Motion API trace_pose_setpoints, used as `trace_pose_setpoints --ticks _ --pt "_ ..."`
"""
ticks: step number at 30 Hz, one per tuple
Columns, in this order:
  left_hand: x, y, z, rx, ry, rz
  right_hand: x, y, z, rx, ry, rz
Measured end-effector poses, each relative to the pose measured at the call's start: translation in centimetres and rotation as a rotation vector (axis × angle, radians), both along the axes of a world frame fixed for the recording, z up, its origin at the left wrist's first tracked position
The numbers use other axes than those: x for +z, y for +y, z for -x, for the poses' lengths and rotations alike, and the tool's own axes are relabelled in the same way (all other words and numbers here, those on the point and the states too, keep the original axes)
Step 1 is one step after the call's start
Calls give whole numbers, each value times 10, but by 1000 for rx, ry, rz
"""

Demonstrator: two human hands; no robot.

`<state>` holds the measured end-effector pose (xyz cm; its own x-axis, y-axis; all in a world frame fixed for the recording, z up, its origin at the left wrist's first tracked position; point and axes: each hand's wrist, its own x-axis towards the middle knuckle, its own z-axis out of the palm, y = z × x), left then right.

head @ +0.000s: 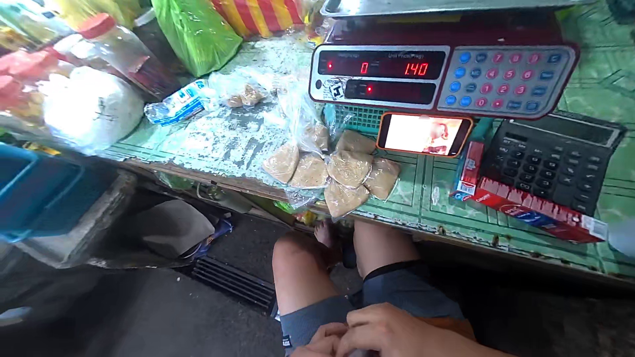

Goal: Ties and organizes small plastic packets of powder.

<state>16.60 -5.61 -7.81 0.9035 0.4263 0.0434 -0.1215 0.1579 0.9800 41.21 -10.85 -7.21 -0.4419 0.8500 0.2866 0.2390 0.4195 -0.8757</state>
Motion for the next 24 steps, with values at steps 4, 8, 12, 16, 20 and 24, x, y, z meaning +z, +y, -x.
trace_pose_setpoints --ticks 4,8,12,16,20,24 --pt "12 15 -6 -163 181 -208 1 -3 -13 103 -168 -1" --pt "-10 22 -24 16 34 71 -23 -8 -5 -325 -75 -80" --pt "-23 10 -59 333 -151 404 -36 -5 6 -639 26 -19" --pt "-11 18 -67 546 112 -68 -33 -3 0 -507 3 -8" --pt "-5 28 -68 570 65 -244 -25 2 -11 -362 46 105" --pt "-8 24 -77 825 16 -86 -18 17 -7 -288 49 156"
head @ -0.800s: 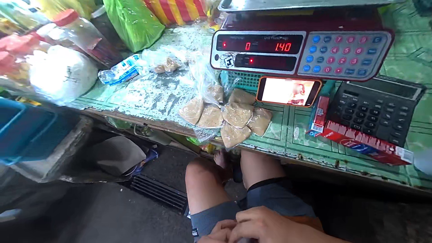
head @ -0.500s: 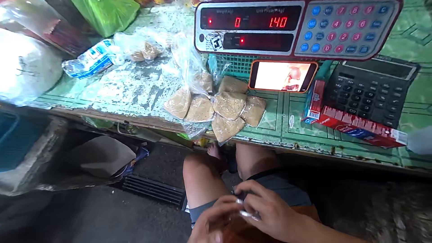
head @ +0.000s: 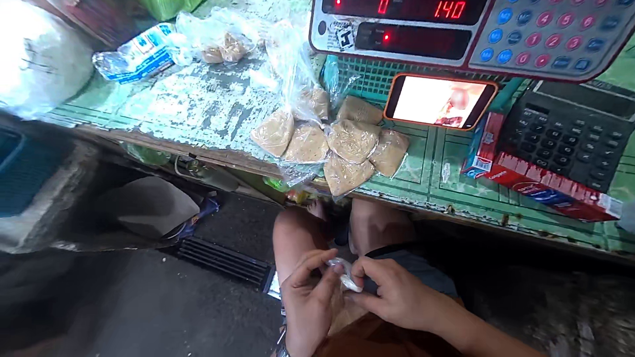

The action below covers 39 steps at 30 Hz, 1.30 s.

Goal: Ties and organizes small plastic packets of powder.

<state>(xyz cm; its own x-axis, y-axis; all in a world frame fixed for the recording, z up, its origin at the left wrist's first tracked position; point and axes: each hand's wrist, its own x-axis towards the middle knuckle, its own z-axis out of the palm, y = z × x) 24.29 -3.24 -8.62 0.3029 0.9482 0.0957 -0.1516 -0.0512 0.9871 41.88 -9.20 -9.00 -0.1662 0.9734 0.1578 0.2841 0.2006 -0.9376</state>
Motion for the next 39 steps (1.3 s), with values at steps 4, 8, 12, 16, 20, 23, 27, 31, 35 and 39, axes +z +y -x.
trace_pose_setpoints --ticks 4,8,12,16,20,23,27,31,35,39 --pt "2 3 -3 166 -59 204 5 9 -3 155 -4 154" --pt "10 -1 9 19 28 33 -8 11 2 188 208 89" --pt "10 -6 20 23 198 -217 -17 15 28 154 330 70" --pt "14 -2 31 137 246 -256 -17 18 41 163 334 171" --pt "17 -2 32 173 231 -251 -24 19 42 98 208 36" --pt "21 2 26 217 169 -243 -16 20 35 29 99 -12" --pt "34 5 12 219 123 -334 3 20 25 -43 17 -52" --pt "42 6 6 172 111 -399 12 14 18 -91 -65 -54" --pt "45 12 6 147 92 -376 8 9 16 -115 -76 -45" --pt "50 19 10 177 17 -288 6 6 16 -80 -57 -77"
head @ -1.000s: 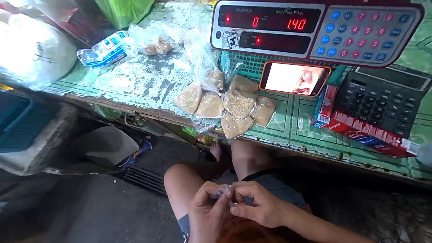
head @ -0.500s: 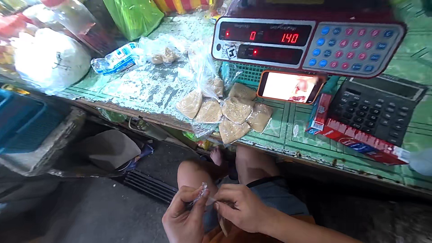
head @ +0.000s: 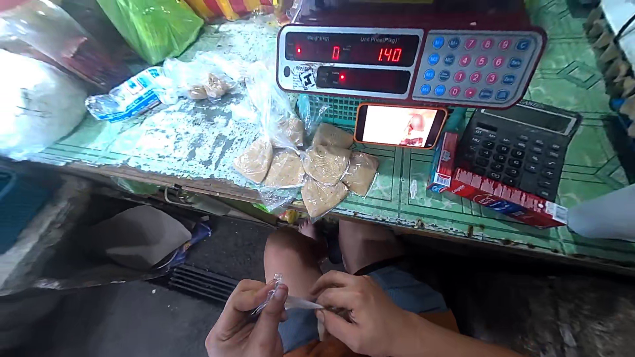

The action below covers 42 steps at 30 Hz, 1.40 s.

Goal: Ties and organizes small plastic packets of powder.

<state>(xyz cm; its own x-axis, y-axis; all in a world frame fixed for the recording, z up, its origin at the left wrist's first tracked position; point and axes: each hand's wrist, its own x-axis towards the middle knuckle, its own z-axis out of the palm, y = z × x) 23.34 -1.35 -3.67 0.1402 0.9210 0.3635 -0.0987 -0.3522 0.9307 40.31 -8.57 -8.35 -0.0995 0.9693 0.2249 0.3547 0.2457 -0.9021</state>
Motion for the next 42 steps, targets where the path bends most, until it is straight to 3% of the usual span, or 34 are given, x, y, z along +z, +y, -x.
trace_pose_setpoints --ticks 4,8,18,25,31,35,38,42 --pt "-1 11 5 37 -63 99 5 7 -5 190 56 -64" --pt "-4 19 14 100 -187 335 9 10 1 221 10 -29" --pt "-23 43 27 175 -203 485 9 15 -1 309 23 288" --pt "-12 58 42 191 -239 505 17 32 -10 476 267 660" --pt "-30 57 56 153 -197 610 2 24 1 527 244 714" --pt "-44 56 57 139 -246 703 -11 13 2 454 343 718" --pt "-50 56 64 -45 -202 729 -10 11 -2 292 352 736" --pt "-42 24 44 -308 202 700 -4 19 -5 -22 267 686"
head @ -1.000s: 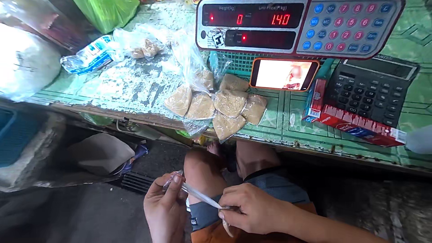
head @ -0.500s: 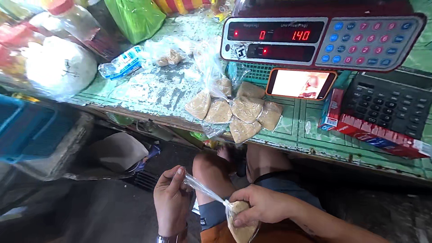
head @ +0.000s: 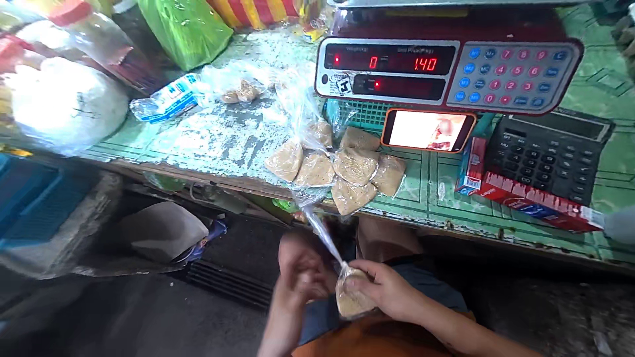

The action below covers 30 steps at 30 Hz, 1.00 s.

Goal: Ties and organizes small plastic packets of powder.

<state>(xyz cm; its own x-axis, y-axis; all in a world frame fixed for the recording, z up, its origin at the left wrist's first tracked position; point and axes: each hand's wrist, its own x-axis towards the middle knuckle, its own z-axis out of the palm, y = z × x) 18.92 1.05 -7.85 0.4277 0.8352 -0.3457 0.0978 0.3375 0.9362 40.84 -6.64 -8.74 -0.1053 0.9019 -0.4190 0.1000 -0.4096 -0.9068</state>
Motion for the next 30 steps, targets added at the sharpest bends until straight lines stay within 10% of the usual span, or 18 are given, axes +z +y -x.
trace_pose_setpoints --ticks 6,10,16,23,30 --pt "-31 -39 -23 7 89 -130 -2 7 10 -69 -173 -89" --pt "-36 -38 -10 28 -217 91 9 3 3 -78 96 -104" --pt "24 2 -24 -75 -360 -43 48 10 -11 -210 192 -479" --pt "110 100 -81 35 69 -557 42 16 -97 -466 -807 -707" --pt "55 145 -154 -408 920 -1203 19 10 -118 -503 -1105 -747"
